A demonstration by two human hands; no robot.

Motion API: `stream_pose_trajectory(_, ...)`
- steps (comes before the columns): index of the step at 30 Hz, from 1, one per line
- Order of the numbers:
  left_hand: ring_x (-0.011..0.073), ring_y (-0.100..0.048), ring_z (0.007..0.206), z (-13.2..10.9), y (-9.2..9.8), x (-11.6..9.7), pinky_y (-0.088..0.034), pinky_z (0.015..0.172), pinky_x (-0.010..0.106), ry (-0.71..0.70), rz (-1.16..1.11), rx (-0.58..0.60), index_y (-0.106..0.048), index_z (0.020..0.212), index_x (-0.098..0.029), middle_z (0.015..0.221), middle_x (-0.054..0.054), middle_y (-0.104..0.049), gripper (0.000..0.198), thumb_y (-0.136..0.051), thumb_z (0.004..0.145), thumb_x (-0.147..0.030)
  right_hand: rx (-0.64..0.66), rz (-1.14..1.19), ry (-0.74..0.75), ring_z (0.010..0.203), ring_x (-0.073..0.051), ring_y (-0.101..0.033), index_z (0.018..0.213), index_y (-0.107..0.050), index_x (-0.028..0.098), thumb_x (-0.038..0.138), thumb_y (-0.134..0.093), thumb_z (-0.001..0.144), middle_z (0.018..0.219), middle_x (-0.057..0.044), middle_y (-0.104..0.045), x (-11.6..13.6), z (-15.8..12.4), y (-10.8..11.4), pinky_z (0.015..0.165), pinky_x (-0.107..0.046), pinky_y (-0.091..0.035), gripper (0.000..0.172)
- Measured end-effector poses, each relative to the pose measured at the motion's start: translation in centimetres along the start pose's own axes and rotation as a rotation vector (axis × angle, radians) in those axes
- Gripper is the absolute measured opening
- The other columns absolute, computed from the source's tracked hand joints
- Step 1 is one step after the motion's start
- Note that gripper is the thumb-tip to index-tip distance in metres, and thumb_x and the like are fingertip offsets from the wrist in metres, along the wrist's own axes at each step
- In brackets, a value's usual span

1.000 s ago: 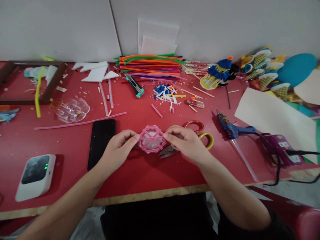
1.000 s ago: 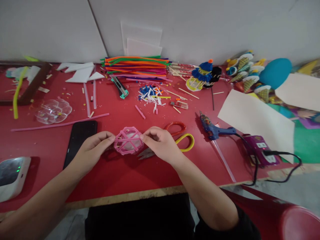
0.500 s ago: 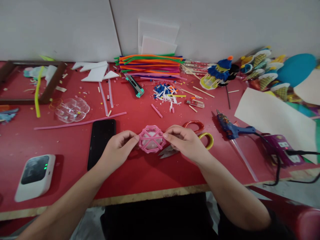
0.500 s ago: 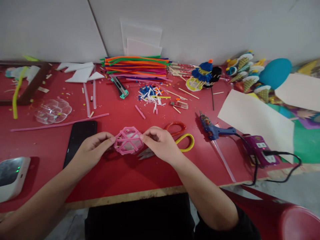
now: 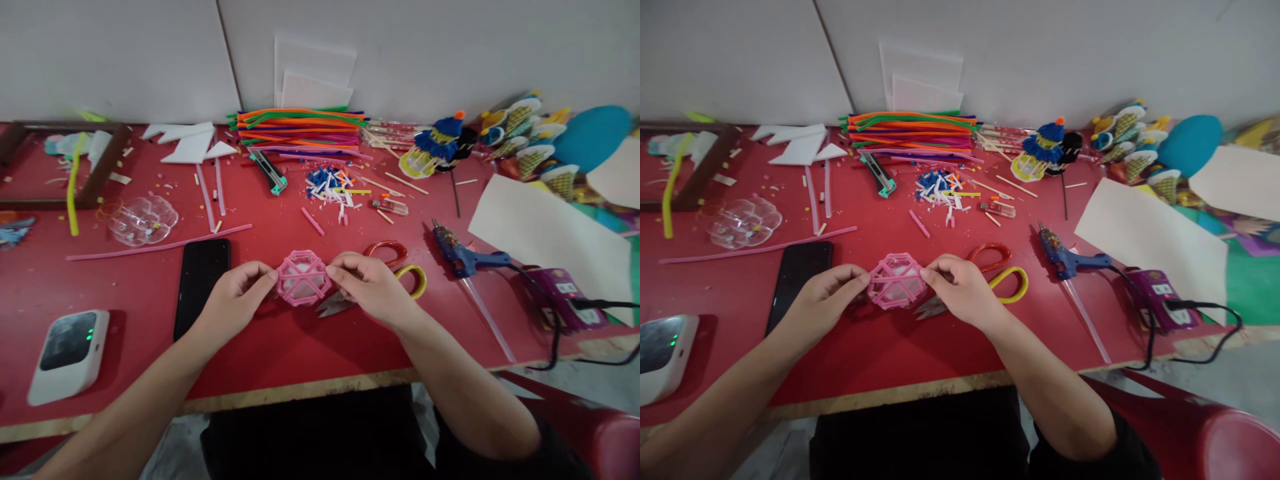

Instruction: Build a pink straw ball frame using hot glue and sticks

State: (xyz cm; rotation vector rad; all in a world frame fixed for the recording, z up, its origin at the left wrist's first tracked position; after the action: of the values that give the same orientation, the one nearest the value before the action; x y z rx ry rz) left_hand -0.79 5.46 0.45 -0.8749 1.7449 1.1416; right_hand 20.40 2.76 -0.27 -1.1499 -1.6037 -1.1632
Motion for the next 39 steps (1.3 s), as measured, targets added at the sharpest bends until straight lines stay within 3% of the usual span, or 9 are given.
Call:
stream_pose_trajectory(6, 0.0149, -0.055, 0.063, 0.1, 0.0, 0.6, -0.046, 0.063, 0.025, 0.050, -0.052, -0.018, -0.066, 0.068, -0.021, 0.065, -0.001, -0.061, 0.028, -0.063, 0.082, -0.045, -0.007, -0.009, -0.011, 0.050, -0.009, -0.043, 0.073, -0.059, 0.020, 0.050, -0.058, 0.088, 0.060, 0.004, -0.048, -0.3, 0.0, 0.1, 0.049, -0.025, -0.034, 0.033)
stream_pose_trajectory(10, 0.0210, -0.065, 0.072, 0.1, 0.6, 1.4, -0.055, 0.070, 0.031, 0.121, -0.171, -0.102, -0.064, 0.068, -0.021, 0.076, 0.004, -0.069, 0.037, -0.063, 0.081, -0.056, -0.166, -0.054, 0.059, 0.056, -0.011, -0.049, 0.086, -0.067, 0.019, 0.047, -0.056, 0.091, 0.071, 0.000, -0.057, -0.3, 0.0, 1.7, 0.052, -0.026, -0.037, 0.031)
stream_pose_trajectory(14, 0.0229, -0.066, 0.077, -0.1, 2.1, 0.3, -0.054, 0.073, 0.033, -0.016, 0.050, -0.230, -0.068, 0.075, -0.022, 0.080, 0.004, -0.071, 0.032, -0.058, 0.087, -0.050, -0.299, -0.162, 0.159, 0.070, -0.015, -0.058, 0.094, -0.067, 0.021, 0.041, -0.059, 0.093, 0.084, -0.004, -0.067, 0.5, -0.3, 2.8, 0.062, -0.028, -0.044, 0.022)
stream_pose_trajectory(18, 0.0215, -0.066, 0.080, -0.4, 3.0, -0.6, -0.051, 0.075, 0.032, -0.130, 0.216, -0.322, -0.069, 0.081, -0.023, 0.082, 0.003, -0.071, 0.027, -0.052, 0.093, -0.040, -0.357, -0.277, 0.231, 0.070, -0.016, -0.061, 0.095, -0.065, 0.022, 0.036, -0.061, 0.092, 0.086, -0.004, -0.070, 1.2, -0.6, 2.9, 0.067, -0.030, -0.049, 0.015)
stream_pose_trajectory(25, 0.0199, -0.069, 0.091, -0.2, 2.8, 0.3, -0.056, 0.083, 0.031, -0.106, -0.184, -0.352, -0.072, 0.090, -0.024, 0.096, 0.003, -0.073, 0.021, -0.059, 0.092, -0.039, -0.387, -0.356, 0.331, 0.070, -0.016, -0.063, 0.092, -0.065, 0.021, 0.027, -0.059, 0.092, 0.085, -0.006, -0.072, 1.9, -0.8, 2.4, 0.066, -0.029, -0.051, 0.009)
stream_pose_trajectory(28, 0.0191, -0.069, 0.092, 0.0, 2.5, 0.3, -0.057, 0.088, 0.033, -0.096, -0.395, -0.335, -0.072, 0.088, -0.022, 0.097, 0.004, -0.074, 0.018, -0.064, 0.088, -0.038, -0.338, -0.406, 0.371, 0.074, -0.017, -0.067, 0.097, -0.066, 0.022, 0.027, -0.056, 0.095, 0.090, -0.007, -0.074, 3.0, -1.4, 1.9, 0.065, -0.028, -0.052, 0.012)
stream_pose_trajectory(32, 0.0141, -0.063, 0.080, 0.0, 2.7, 0.1, -0.055, 0.080, 0.028, -0.108, -0.497, -0.336, -0.067, 0.082, -0.021, 0.085, 0.001, -0.069, 0.017, -0.075, 0.082, -0.036, -0.159, -0.658, 0.454, 0.099, -0.023, -0.071, 0.112, -0.068, 0.024, 0.024, -0.050, 0.100, 0.106, -0.009, -0.076, 4.4, -2.8, 1.5, 0.088, -0.037, -0.057, 0.022)
stream_pose_trajectory(36, 0.0119, -0.052, 0.068, 0.0, 3.2, -0.6, -0.050, 0.071, 0.026, -0.212, -0.545, -0.335, -0.059, 0.073, -0.022, 0.071, -0.003, -0.053, 0.030, -0.078, 0.082, -0.043, 0.048, -0.944, 0.381, 0.120, -0.031, -0.065, 0.129, -0.065, 0.024, 0.022, -0.057, 0.096, 0.127, -0.012, -0.069, 2.6, -4.1, 2.9, 0.102, -0.051, -0.054, 0.034)
stream_pose_trajectory(39, 0.0120, -0.044, 0.061, -0.1, 3.5, -1.0, -0.048, 0.067, 0.028, -0.259, -0.542, -0.336, -0.055, 0.070, -0.023, 0.063, -0.004, -0.041, 0.036, -0.075, 0.085, -0.048, 0.104, -1.043, 0.346, 0.126, -0.032, -0.062, 0.134, -0.064, 0.025, 0.012, -0.056, 0.092, 0.136, -0.013, -0.064, 0.6, -4.7, 4.4, 0.103, -0.053, -0.054, 0.044)
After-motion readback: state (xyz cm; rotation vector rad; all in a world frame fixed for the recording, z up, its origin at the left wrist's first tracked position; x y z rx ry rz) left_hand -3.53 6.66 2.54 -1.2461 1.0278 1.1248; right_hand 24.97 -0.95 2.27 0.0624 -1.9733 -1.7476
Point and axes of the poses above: each hand's wrist, its own z-axis towards the middle knuckle, its own y-axis out of the back of the hand, x = y × z, the point moved 6 cm from there along z, towards the middle knuckle
